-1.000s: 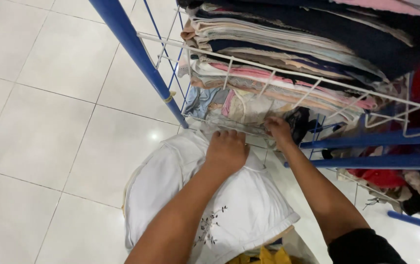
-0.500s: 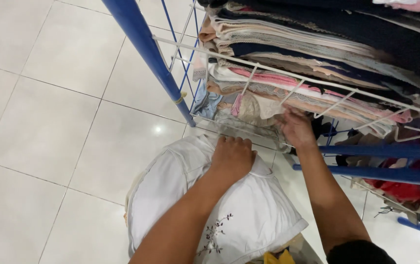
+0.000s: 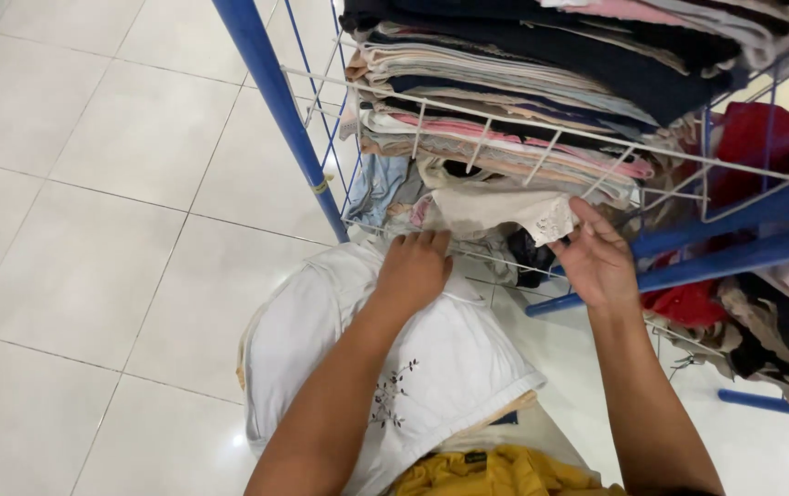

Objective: Organizing and folding various undergarments on a display rack.

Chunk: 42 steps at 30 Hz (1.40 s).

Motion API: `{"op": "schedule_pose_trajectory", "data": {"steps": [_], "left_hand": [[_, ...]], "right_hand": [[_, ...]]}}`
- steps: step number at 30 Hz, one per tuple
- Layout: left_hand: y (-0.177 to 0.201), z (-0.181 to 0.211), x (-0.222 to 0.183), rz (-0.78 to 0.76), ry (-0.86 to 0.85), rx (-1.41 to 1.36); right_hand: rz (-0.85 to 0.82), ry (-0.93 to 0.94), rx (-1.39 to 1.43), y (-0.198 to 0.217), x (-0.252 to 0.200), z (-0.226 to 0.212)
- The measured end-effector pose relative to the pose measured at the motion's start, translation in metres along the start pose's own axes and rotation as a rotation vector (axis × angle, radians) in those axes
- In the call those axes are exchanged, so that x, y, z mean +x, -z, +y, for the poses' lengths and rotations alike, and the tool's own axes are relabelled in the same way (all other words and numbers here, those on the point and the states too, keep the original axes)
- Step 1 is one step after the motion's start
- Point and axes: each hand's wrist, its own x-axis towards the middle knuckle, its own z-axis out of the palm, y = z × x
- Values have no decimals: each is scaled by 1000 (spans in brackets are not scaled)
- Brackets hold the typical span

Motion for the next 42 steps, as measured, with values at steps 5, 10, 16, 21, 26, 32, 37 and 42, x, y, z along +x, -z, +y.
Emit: {"op": "schedule_pose_trajectory", "data": {"steps": [5,10,16,21,26,32,37,42], "left_hand": [[10,36,-7,224,-136,-43],[26,93,-17,256,-119,-238],[0,95,-24,330,-13,-290],[8,93,-38,341,51,-428],[23,132,-59,347,-141,-419],[34,142,-93,495,-176,-561],[69,111,-163,540,-68,-1094],[124,74,-229,663,531,-1809]], "right_hand": [[-91,15,35,-33,-29,-23],[-185,94,-18,-89,-59,-61],[-272,213,-43,-129,-92,-111],[-383,368,-29,-148,-109,-139],[-455,337,9,-172,-119,-145],[-615,370,-89,-218,-125,-174],[-680,354,-164,-239,-106,-184],[-526,110,-176,-240,-55,-102]]}}
